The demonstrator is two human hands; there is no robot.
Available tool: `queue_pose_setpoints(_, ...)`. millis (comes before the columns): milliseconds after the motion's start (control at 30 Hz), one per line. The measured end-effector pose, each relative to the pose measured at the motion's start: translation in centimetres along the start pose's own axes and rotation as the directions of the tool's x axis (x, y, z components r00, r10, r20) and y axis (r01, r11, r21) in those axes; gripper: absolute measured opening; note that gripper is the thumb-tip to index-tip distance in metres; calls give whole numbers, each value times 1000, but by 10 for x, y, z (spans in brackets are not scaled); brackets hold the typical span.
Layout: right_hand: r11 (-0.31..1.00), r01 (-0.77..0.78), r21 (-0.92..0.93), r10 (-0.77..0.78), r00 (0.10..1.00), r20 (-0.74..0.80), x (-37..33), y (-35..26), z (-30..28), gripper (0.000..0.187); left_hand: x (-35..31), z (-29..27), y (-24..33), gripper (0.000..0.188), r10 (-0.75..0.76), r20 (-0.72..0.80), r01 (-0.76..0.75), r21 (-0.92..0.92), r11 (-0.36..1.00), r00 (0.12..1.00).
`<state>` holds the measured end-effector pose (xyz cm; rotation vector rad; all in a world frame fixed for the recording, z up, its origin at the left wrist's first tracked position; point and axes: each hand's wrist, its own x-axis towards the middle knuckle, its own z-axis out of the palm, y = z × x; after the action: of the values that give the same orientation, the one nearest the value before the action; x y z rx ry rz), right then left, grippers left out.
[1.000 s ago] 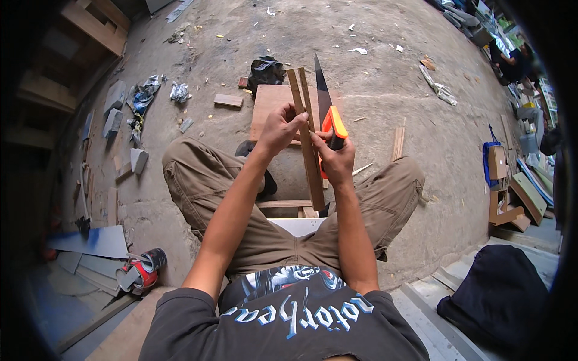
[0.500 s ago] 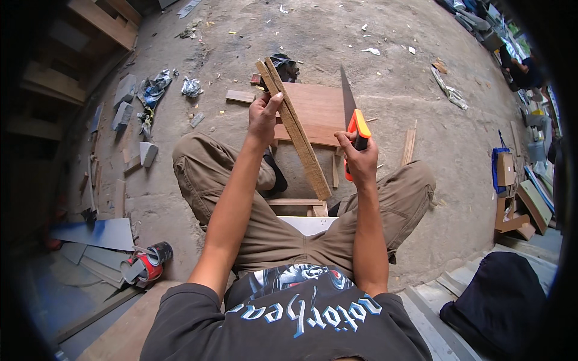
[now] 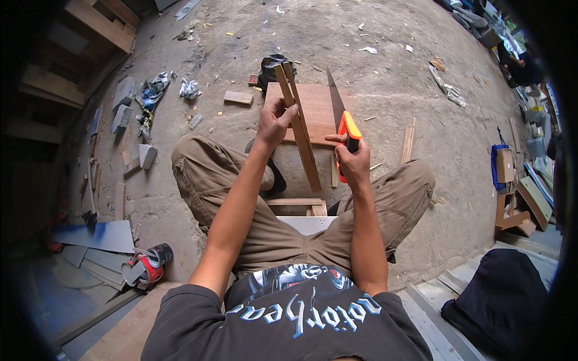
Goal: The person uses a hand saw to cut a wooden stick, then assembles a small wooden box by fitting the cut pieces into a frame and securing them with a hammer. The person works on the ground in a cluttered outdoor area.
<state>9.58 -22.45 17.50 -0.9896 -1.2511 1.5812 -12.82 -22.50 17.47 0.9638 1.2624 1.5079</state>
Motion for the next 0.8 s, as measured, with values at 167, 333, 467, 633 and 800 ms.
queue_pose_setpoints(167,999,38,-38,-39,999,-29,0,-2,0,12,-3,-6,-4,36,-30,207,47,-78,996,978)
queue_pose_setpoints(333,997,57,51,-55,998,-41,-3,-6,2,12,-8,-1,-7,29,21,285,-63,141,988,958)
queue_pose_setpoints(467,974,225,16,-224,972,-68,-1,0,4,16,-12,10,-7,31,91,359,-200,281,939,929)
queue_pose_setpoints(633,944,329,35,-325,941,-95,-7,-12,10,26,-22,28,2,37,363,307,-468,424,775,880)
queue_pose_setpoints(800,905,423,-46,-424,890,-169,-16,-26,19,31,-40,61,9,40,522,225,-531,633,564,823)
